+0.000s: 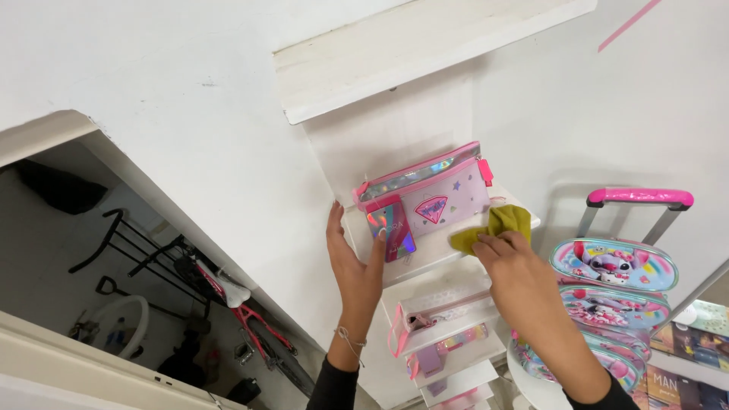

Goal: The person inspects a pencil case, wipes a display shelf with a yellow cloth, and then throws away some plastic packaging in a trash bin.

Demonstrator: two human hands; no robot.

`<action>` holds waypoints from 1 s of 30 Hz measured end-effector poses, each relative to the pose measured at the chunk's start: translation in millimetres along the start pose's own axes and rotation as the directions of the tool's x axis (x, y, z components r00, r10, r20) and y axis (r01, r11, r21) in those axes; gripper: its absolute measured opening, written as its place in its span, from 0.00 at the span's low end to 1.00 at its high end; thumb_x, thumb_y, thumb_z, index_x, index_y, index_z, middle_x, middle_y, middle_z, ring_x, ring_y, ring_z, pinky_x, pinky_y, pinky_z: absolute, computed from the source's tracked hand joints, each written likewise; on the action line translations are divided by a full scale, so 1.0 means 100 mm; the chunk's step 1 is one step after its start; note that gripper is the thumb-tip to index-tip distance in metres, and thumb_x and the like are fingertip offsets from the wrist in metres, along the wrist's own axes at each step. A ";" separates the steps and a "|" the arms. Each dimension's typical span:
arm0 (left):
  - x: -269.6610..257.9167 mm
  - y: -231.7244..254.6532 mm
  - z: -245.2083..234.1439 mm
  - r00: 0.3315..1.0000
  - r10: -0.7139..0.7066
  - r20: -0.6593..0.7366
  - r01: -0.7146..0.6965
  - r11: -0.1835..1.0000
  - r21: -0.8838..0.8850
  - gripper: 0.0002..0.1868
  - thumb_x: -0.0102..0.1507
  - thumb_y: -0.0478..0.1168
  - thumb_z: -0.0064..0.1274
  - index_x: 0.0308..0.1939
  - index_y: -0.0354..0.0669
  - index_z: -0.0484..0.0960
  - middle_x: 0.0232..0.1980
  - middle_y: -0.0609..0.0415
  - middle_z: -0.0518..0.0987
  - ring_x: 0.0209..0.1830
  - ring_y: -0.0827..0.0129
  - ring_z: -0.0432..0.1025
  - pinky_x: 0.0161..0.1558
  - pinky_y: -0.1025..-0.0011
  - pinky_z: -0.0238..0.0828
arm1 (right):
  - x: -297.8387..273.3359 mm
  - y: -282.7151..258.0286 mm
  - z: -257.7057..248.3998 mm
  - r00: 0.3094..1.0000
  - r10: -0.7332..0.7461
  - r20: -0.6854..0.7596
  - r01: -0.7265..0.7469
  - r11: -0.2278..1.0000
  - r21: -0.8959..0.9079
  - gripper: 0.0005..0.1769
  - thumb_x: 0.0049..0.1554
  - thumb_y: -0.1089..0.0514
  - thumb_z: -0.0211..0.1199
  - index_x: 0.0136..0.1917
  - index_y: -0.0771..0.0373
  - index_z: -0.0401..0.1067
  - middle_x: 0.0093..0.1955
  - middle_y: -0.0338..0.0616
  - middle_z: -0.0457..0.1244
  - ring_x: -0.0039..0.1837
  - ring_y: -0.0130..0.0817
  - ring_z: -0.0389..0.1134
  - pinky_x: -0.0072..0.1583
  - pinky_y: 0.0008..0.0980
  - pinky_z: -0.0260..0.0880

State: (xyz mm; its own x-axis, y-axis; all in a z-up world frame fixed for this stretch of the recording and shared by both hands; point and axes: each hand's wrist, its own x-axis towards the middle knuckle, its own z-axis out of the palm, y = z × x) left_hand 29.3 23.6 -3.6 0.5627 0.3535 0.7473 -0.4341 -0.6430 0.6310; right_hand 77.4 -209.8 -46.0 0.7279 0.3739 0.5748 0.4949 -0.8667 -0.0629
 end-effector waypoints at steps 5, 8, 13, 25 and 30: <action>0.30 -0.02 0.03 0.970 -0.225 0.092 0.234 0.966 -0.106 0.46 0.63 0.48 0.61 0.76 0.31 0.53 0.76 0.28 0.59 0.80 0.37 0.50 0.79 0.49 0.42 | 0.08 0.01 0.11 0.996 0.042 0.074 -0.039 0.998 -0.040 0.28 0.53 0.73 0.51 0.60 0.49 0.75 0.57 0.32 0.70 0.68 0.36 0.65 0.53 0.33 0.77; 0.45 -0.02 0.14 0.912 -0.330 0.241 0.368 0.920 -0.132 0.39 0.58 0.51 0.59 0.71 0.48 0.64 0.61 0.55 0.81 0.55 0.68 0.79 0.56 0.67 0.78 | 0.12 -0.22 0.27 0.987 -0.084 0.134 0.091 0.995 -0.048 0.16 0.55 0.64 0.53 0.55 0.51 0.71 0.58 0.31 0.68 0.62 0.39 0.63 0.36 0.42 0.75; 0.44 -0.19 0.28 0.918 -0.395 0.030 0.392 0.898 -0.201 0.12 0.65 0.43 0.60 0.31 0.46 0.74 0.22 0.67 0.63 0.24 0.80 0.52 0.26 0.77 0.54 | 0.18 -0.13 0.03 0.964 0.098 0.248 -0.133 0.982 0.131 0.36 0.45 0.74 0.52 0.61 0.44 0.75 0.62 0.23 0.68 0.72 0.30 0.61 0.51 0.44 0.78; 0.52 -0.01 0.08 0.925 -0.372 -0.075 0.321 0.874 -0.364 0.12 0.63 0.45 0.62 0.35 0.47 0.74 0.24 0.69 0.65 0.20 0.82 0.48 0.18 0.80 0.48 | 0.14 -0.52 0.29 0.987 -0.154 0.054 0.127 0.934 0.335 0.41 0.39 0.76 0.52 0.64 0.53 0.76 0.65 0.27 0.68 0.69 0.31 0.61 0.63 0.31 0.66; 0.46 -0.10 0.09 0.925 -0.380 0.032 0.364 0.854 -0.372 0.09 0.64 0.42 0.61 0.37 0.46 0.76 0.24 0.67 0.70 0.18 0.82 0.53 0.17 0.80 0.51 | 0.03 -0.16 0.02 0.943 0.302 0.140 -0.312 0.949 0.054 0.36 0.44 0.73 0.53 0.63 0.50 0.77 0.63 0.23 0.69 0.69 0.33 0.62 0.44 0.45 0.77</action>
State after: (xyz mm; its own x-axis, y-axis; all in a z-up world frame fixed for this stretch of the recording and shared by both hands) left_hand 65.4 40.2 22.4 0.7077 0.5490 0.4446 -0.4276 -0.1680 0.8882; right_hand 72.4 -193.8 -45.3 0.9021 0.1370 0.4092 0.2683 -0.9208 -0.2832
